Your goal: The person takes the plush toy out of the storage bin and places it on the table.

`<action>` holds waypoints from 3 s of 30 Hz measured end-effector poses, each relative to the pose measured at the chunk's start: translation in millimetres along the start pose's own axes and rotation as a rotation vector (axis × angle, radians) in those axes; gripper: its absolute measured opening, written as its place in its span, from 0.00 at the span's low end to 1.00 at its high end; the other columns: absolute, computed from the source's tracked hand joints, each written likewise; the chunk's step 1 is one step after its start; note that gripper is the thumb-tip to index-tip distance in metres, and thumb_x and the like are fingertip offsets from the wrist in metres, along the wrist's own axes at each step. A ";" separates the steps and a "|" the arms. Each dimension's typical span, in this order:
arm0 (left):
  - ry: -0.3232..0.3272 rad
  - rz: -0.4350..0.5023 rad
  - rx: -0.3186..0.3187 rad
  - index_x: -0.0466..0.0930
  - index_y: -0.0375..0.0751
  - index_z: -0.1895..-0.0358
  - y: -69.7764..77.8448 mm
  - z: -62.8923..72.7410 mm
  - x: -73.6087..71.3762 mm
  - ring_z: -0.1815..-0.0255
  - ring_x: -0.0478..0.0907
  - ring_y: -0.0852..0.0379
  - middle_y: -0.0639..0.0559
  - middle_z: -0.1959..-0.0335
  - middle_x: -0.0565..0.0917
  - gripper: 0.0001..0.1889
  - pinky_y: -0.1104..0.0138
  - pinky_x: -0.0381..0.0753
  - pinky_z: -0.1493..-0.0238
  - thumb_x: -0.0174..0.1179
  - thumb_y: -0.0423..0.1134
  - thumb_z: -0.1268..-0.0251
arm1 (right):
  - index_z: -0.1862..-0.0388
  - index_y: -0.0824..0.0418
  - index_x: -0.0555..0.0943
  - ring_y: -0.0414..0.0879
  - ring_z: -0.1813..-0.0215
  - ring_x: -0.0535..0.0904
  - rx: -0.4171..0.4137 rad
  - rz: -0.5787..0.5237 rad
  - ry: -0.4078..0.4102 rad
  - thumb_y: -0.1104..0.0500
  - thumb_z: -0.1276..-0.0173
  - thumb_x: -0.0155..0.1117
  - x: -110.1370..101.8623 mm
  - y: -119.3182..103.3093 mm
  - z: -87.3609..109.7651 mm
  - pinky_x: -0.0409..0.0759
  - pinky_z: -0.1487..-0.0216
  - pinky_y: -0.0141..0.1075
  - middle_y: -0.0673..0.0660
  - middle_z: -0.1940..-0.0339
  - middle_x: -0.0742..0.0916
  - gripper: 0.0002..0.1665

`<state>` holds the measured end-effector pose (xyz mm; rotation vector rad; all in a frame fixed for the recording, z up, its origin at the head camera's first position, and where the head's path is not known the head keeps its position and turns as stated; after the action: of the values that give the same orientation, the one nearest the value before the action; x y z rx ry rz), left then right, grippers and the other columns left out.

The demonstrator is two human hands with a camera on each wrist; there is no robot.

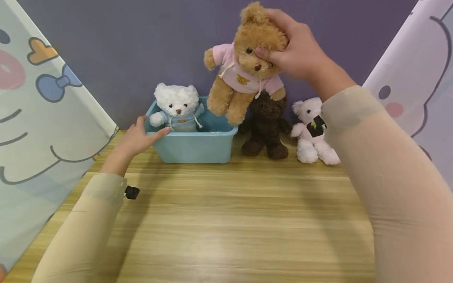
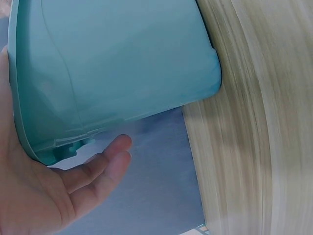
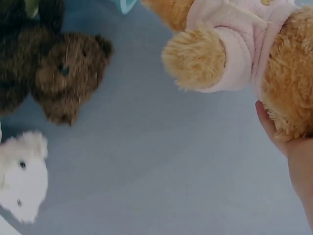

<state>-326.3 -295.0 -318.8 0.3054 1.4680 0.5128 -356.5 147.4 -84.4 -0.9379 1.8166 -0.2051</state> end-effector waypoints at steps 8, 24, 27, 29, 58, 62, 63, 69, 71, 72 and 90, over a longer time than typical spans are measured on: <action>0.019 -0.006 0.007 0.21 0.46 0.12 9.8 0.8 0.8 0.18 0.53 0.18 0.20 0.15 0.41 0.79 0.25 0.63 0.26 0.43 0.97 0.55 | 0.18 0.24 0.64 0.33 0.47 0.70 -0.005 0.214 -0.041 0.46 0.27 0.72 -40.9 10.8 25.8 0.68 0.46 0.32 0.53 0.31 0.79 0.44; 0.003 -0.056 -0.004 0.22 0.45 0.12 15.2 5.6 -0.3 0.22 0.58 0.15 0.18 0.15 0.41 0.78 0.24 0.66 0.30 0.40 0.97 0.55 | 0.20 0.49 0.73 0.30 0.63 0.73 -0.267 0.393 -0.188 0.59 0.36 0.82 -11.7 30.8 108.2 0.71 0.67 0.31 0.61 0.42 0.88 0.47; 0.007 -0.056 -0.005 0.22 0.46 0.12 14.7 6.8 -0.7 0.22 0.58 0.15 0.19 0.15 0.41 0.78 0.24 0.66 0.31 0.39 0.97 0.55 | 0.21 0.50 0.74 0.35 0.62 0.75 -0.315 0.359 -0.205 0.61 0.39 0.83 3.0 30.0 121.2 0.72 0.67 0.33 0.59 0.39 0.87 0.48; 0.009 -0.053 -0.006 0.22 0.46 0.12 14.2 7.8 -1.3 0.21 0.57 0.15 0.19 0.15 0.41 0.78 0.24 0.66 0.30 0.39 0.97 0.55 | 0.22 0.51 0.75 0.39 0.60 0.78 -0.337 0.342 -0.209 0.61 0.41 0.84 12.6 28.0 126.8 0.74 0.65 0.35 0.58 0.39 0.88 0.48; -0.010 -0.046 -0.009 0.18 0.46 0.13 11.7 9.0 0.2 0.20 0.52 0.14 0.18 0.15 0.36 0.78 0.23 0.62 0.28 0.39 0.97 0.54 | 0.26 0.62 0.78 0.64 0.31 0.79 -0.399 0.323 -0.552 0.66 0.33 0.76 98.6 66.1 171.3 0.81 0.35 0.62 0.62 0.32 0.83 0.36; -0.003 -0.038 0.001 0.20 0.46 0.13 14.1 7.9 0.8 0.20 0.53 0.14 0.18 0.15 0.38 0.78 0.23 0.63 0.28 0.39 0.97 0.55 | 0.19 0.62 0.69 0.67 0.26 0.74 -0.209 0.265 -0.558 0.51 0.25 0.73 104.5 99.4 172.5 0.76 0.30 0.66 0.65 0.24 0.77 0.41; -0.005 -0.039 0.000 0.20 0.46 0.13 13.9 7.9 1.1 0.19 0.52 0.14 0.18 0.15 0.38 0.78 0.23 0.62 0.28 0.39 0.97 0.55 | 0.18 0.61 0.67 0.68 0.24 0.73 -0.162 0.233 -0.555 0.49 0.24 0.72 105.2 107.3 172.0 0.74 0.29 0.67 0.65 0.23 0.75 0.43; -0.029 -0.041 -0.004 0.19 0.45 0.13 14.4 9.6 0.2 0.19 0.51 0.15 0.18 0.15 0.38 0.78 0.24 0.61 0.26 0.40 0.97 0.54 | 0.13 0.59 0.54 0.73 0.17 0.61 -0.015 0.084 -0.550 0.48 0.19 0.65 108.7 138.7 171.2 0.63 0.23 0.73 0.70 0.16 0.64 0.47; -0.037 -0.037 -0.002 0.18 0.45 0.13 15.7 9.5 -1.4 0.18 0.50 0.15 0.18 0.15 0.37 0.78 0.24 0.61 0.26 0.40 0.97 0.54 | 0.11 0.59 0.49 0.75 0.15 0.55 0.032 0.047 -0.561 0.46 0.18 0.64 109.8 144.9 170.2 0.58 0.22 0.75 0.72 0.14 0.58 0.50; -0.042 -0.036 -0.003 0.18 0.46 0.13 15.3 9.3 -1.1 0.18 0.50 0.15 0.18 0.15 0.36 0.78 0.24 0.61 0.26 0.40 0.97 0.54 | 0.11 0.59 0.46 0.76 0.14 0.52 0.059 0.029 -0.570 0.45 0.18 0.63 110.8 147.8 169.6 0.56 0.22 0.76 0.73 0.13 0.55 0.52; -0.055 -0.020 -0.006 0.16 0.46 0.14 15.4 5.7 -0.2 0.18 0.48 0.14 0.18 0.15 0.34 0.79 0.23 0.60 0.26 0.42 0.96 0.54 | 0.10 0.60 0.32 0.76 0.12 0.35 0.166 -0.014 -0.603 0.46 0.14 0.57 125.8 185.5 133.3 0.48 0.21 0.78 0.74 0.11 0.39 0.55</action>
<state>-322.8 -281.3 -310.4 0.2976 1.4144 0.4886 -356.7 224.7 -333.4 -0.7877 1.2180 -0.0667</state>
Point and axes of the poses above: each hand's wrist, its own z-axis away from the middle knuckle, its own x-axis out of the palm, y = z × x, the point moved 7 cm from there along -z, towards the middle knuckle
